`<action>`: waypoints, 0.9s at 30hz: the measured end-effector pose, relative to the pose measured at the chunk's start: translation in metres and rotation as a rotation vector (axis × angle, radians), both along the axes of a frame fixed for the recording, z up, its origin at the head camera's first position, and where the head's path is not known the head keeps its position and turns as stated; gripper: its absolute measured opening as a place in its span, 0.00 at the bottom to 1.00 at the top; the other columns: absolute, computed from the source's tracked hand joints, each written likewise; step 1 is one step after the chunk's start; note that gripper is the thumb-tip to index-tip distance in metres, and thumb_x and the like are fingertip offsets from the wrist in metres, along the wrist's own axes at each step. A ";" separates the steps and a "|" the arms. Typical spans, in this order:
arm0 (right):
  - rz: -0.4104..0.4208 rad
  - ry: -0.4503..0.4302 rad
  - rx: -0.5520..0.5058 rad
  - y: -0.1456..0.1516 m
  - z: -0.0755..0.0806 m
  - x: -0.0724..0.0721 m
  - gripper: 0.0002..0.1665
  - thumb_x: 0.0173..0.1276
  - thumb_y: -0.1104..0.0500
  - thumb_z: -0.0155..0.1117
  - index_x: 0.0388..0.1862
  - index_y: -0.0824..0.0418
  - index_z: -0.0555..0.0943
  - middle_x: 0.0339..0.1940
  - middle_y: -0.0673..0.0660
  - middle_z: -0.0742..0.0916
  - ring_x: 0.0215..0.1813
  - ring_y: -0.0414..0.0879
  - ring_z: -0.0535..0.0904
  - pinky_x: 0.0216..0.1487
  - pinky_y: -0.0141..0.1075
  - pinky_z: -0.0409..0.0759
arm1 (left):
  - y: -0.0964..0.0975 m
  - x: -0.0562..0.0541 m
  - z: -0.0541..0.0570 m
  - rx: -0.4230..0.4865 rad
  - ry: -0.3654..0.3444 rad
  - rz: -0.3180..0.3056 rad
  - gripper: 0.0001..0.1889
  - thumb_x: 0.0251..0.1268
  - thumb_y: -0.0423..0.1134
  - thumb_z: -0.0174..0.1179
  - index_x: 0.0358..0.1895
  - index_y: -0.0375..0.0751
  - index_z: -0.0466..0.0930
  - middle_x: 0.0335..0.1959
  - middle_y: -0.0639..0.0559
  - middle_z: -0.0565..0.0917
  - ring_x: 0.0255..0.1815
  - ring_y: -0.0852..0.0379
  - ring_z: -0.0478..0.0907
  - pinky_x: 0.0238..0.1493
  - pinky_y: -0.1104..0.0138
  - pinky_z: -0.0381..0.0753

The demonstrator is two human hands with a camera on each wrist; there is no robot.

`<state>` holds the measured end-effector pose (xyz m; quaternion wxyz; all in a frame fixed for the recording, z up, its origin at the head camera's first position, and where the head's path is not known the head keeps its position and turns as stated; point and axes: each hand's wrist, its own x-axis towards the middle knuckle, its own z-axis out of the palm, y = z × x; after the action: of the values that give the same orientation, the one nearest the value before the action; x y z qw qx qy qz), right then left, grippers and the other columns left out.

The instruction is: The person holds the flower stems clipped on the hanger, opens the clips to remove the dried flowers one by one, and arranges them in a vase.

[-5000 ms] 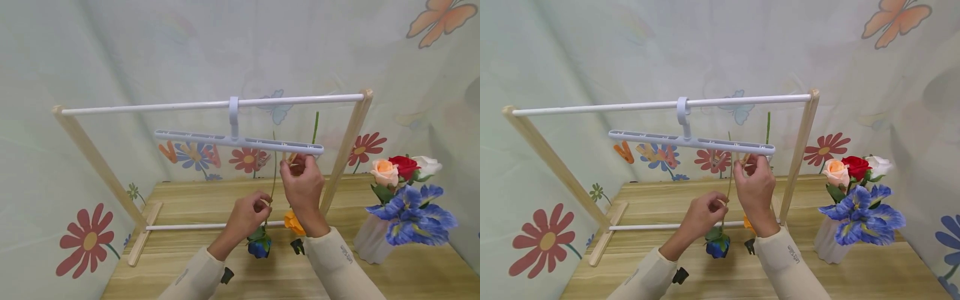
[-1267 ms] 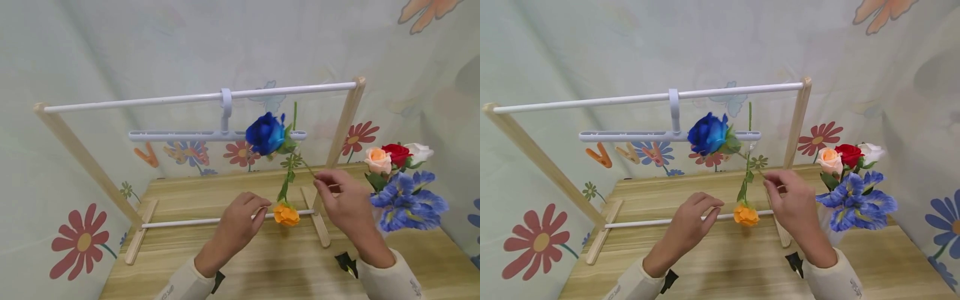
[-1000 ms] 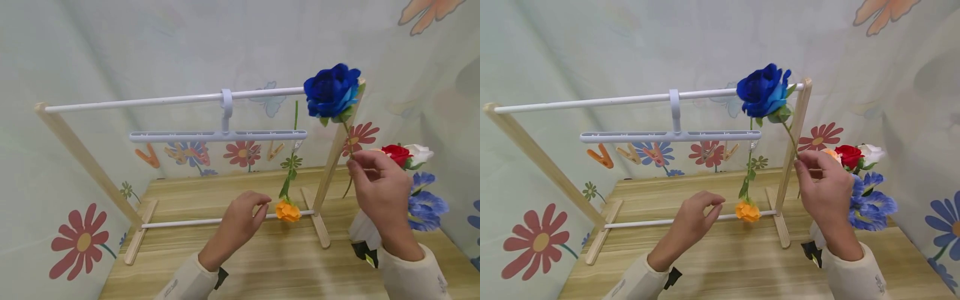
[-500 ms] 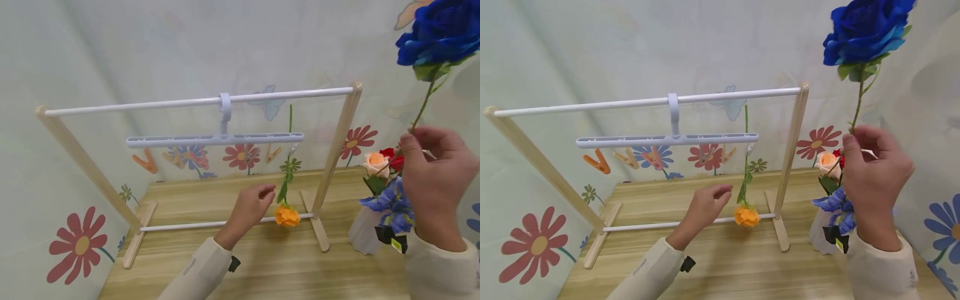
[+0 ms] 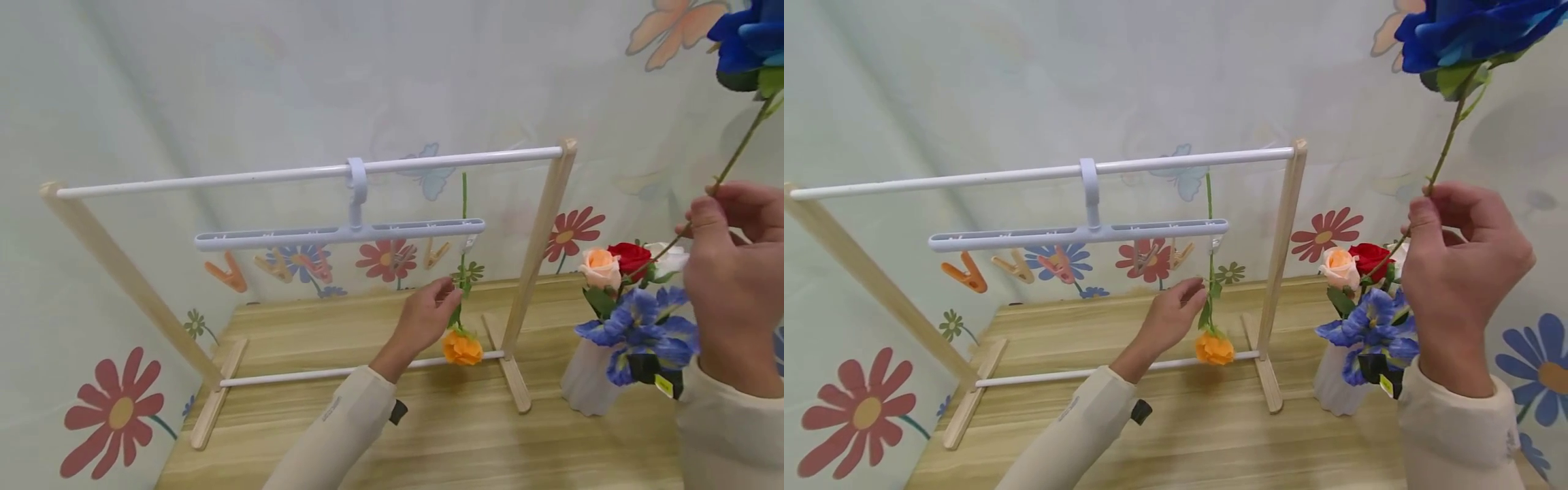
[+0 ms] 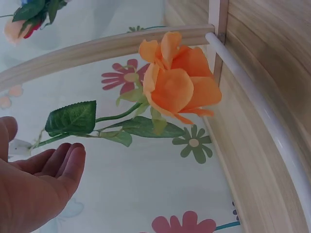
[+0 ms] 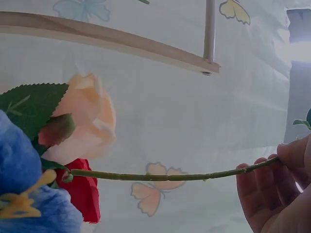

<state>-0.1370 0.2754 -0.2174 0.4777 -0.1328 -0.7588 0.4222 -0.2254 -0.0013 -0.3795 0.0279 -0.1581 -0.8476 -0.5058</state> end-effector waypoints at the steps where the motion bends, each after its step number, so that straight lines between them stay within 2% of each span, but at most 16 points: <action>1: -0.009 -0.015 0.004 0.001 0.000 0.000 0.17 0.79 0.49 0.55 0.62 0.45 0.81 0.39 0.25 0.76 0.38 0.18 0.74 0.52 0.18 0.76 | 0.002 -0.001 0.001 0.014 -0.010 0.002 0.30 0.77 0.57 0.52 0.73 0.43 0.71 0.65 0.47 0.82 0.62 0.50 0.82 0.65 0.56 0.81; 4: -0.010 -0.074 -0.006 0.004 -0.002 -0.001 0.17 0.80 0.49 0.53 0.63 0.44 0.79 0.40 0.25 0.74 0.39 0.19 0.73 0.54 0.19 0.75 | 0.007 -0.004 0.003 0.054 -0.020 0.032 0.31 0.75 0.59 0.54 0.73 0.45 0.71 0.64 0.46 0.82 0.62 0.50 0.82 0.64 0.55 0.81; 9: -0.022 -0.177 -0.033 0.010 -0.010 -0.003 0.20 0.80 0.47 0.52 0.66 0.44 0.78 0.43 0.25 0.74 0.41 0.19 0.70 0.59 0.21 0.74 | 0.016 -0.008 0.007 0.070 -0.013 0.088 0.26 0.74 0.56 0.57 0.69 0.49 0.75 0.57 0.51 0.86 0.57 0.53 0.84 0.61 0.57 0.83; 12: -0.059 -0.214 -0.001 0.015 -0.018 -0.005 0.21 0.80 0.46 0.51 0.67 0.47 0.79 0.44 0.27 0.75 0.39 0.18 0.69 0.54 0.19 0.73 | 0.020 -0.009 0.008 0.079 -0.013 0.104 0.24 0.74 0.55 0.58 0.67 0.50 0.77 0.54 0.53 0.86 0.55 0.55 0.83 0.59 0.59 0.83; 16: -0.080 -0.274 0.041 0.023 -0.031 -0.010 0.23 0.81 0.47 0.51 0.67 0.52 0.79 0.52 0.44 0.85 0.37 0.17 0.67 0.43 0.15 0.67 | 0.025 -0.012 0.011 0.089 0.008 0.132 0.22 0.74 0.53 0.58 0.65 0.49 0.79 0.49 0.55 0.86 0.48 0.57 0.81 0.52 0.62 0.84; 19: -0.086 -0.338 0.060 0.030 -0.041 -0.014 0.24 0.81 0.47 0.50 0.68 0.54 0.78 0.62 0.57 0.86 0.39 0.20 0.65 0.44 0.16 0.68 | 0.029 -0.015 0.014 0.092 0.020 0.144 0.22 0.74 0.52 0.58 0.65 0.48 0.80 0.46 0.55 0.86 0.43 0.58 0.79 0.45 0.64 0.82; 22: -0.070 -0.396 0.068 0.036 -0.051 -0.017 0.25 0.80 0.48 0.51 0.68 0.56 0.78 0.63 0.59 0.85 0.46 0.29 0.72 0.44 0.19 0.69 | 0.031 -0.016 0.017 0.107 0.009 0.146 0.21 0.73 0.50 0.58 0.64 0.47 0.81 0.46 0.54 0.86 0.43 0.58 0.78 0.43 0.66 0.81; 25: -0.044 -0.451 0.075 0.040 -0.059 -0.019 0.25 0.80 0.49 0.51 0.68 0.58 0.77 0.63 0.62 0.85 0.54 0.48 0.80 0.38 0.22 0.66 | 0.033 -0.016 0.018 0.111 -0.003 0.149 0.20 0.73 0.49 0.59 0.63 0.47 0.81 0.45 0.54 0.86 0.42 0.58 0.78 0.42 0.67 0.81; 27: -0.039 -0.464 0.095 0.043 -0.063 -0.020 0.25 0.79 0.50 0.52 0.66 0.62 0.78 0.62 0.64 0.85 0.59 0.59 0.80 0.35 0.21 0.65 | 0.033 -0.016 0.018 0.112 -0.009 0.150 0.20 0.74 0.49 0.59 0.63 0.47 0.81 0.45 0.54 0.87 0.41 0.58 0.78 0.41 0.68 0.81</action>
<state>-0.1571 0.3180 -0.2805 0.3042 -0.2181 -0.8647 0.3348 -0.2414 0.0319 -0.3611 0.0708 -0.0899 -0.8276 -0.5496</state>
